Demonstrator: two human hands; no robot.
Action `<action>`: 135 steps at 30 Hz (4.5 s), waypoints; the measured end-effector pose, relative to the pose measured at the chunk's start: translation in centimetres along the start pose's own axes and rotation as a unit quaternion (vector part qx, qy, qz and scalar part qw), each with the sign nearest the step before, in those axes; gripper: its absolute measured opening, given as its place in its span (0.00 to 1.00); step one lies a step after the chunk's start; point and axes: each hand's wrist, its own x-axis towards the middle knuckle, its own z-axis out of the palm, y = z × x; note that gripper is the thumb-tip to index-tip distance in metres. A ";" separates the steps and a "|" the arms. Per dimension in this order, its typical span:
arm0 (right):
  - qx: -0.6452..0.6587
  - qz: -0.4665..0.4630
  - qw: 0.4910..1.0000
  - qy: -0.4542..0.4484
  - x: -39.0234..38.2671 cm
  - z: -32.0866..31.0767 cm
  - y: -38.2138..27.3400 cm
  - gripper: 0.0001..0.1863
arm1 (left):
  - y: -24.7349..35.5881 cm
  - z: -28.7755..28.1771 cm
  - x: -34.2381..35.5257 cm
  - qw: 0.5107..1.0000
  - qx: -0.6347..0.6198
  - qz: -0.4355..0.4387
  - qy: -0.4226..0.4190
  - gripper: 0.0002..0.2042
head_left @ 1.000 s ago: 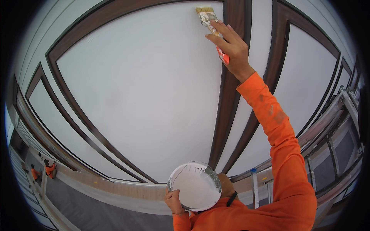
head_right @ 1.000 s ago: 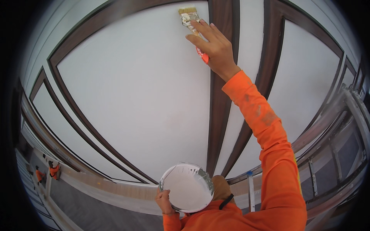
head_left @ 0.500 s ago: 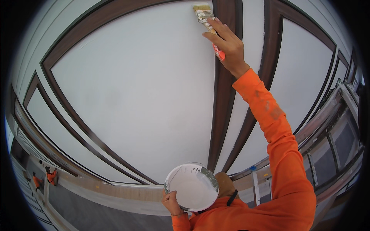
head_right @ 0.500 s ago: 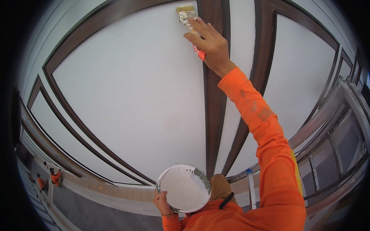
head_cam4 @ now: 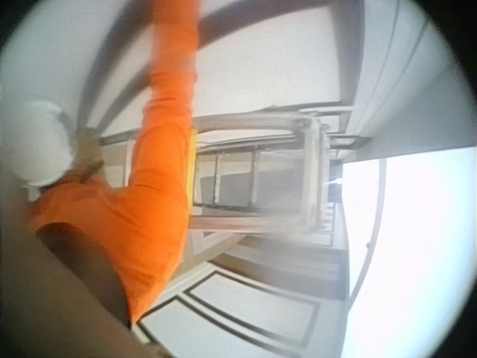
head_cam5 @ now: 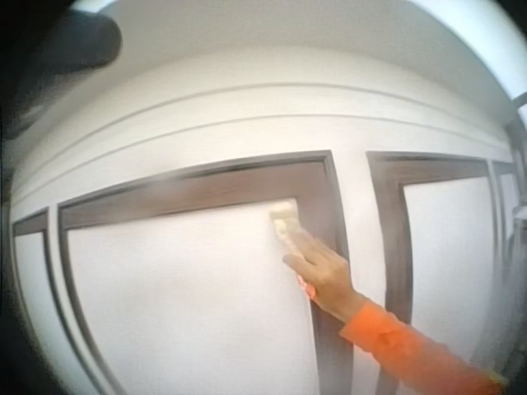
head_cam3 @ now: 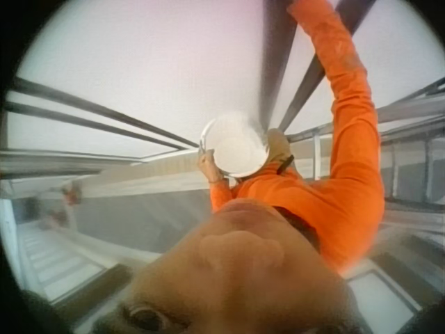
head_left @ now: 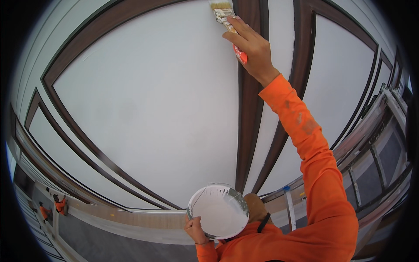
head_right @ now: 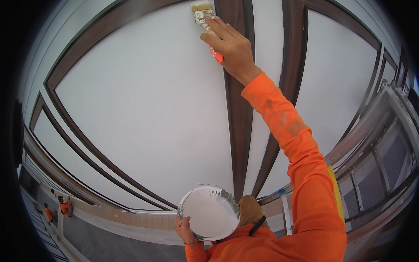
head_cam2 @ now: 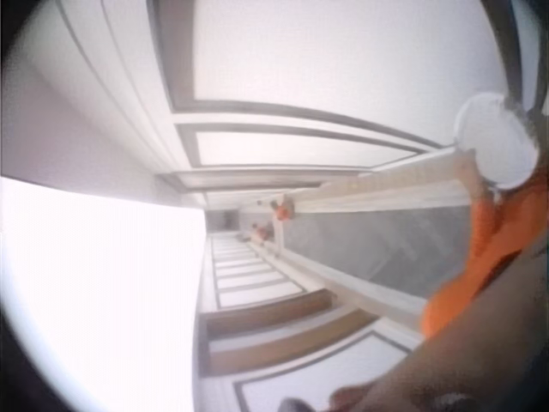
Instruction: The person paints a white ceiling with dark brown beams using a paintbrush and a paint can. They repeatedly dip the brush into the can and apply white paint to the ceiling sections between the beams.
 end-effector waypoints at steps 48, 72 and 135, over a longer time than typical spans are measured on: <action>0.071 0.044 0.996 -0.038 3.3 -0.9 -1.4 0.13 | 2.4 1.4 0.2 1.000 -0.007 -0.019 -0.010 0.11; 0.107 0.051 0.990 -0.070 4.6 -4.1 -1.4 0.20 | 0.8 0.0 0.7 0.999 -0.006 -0.027 -0.032 0.07; 0.071 0.034 0.996 -0.052 7.3 -3.6 -1.3 0.12 | -0.7 -0.5 -0.4 0.999 -0.003 0.012 0.035 0.15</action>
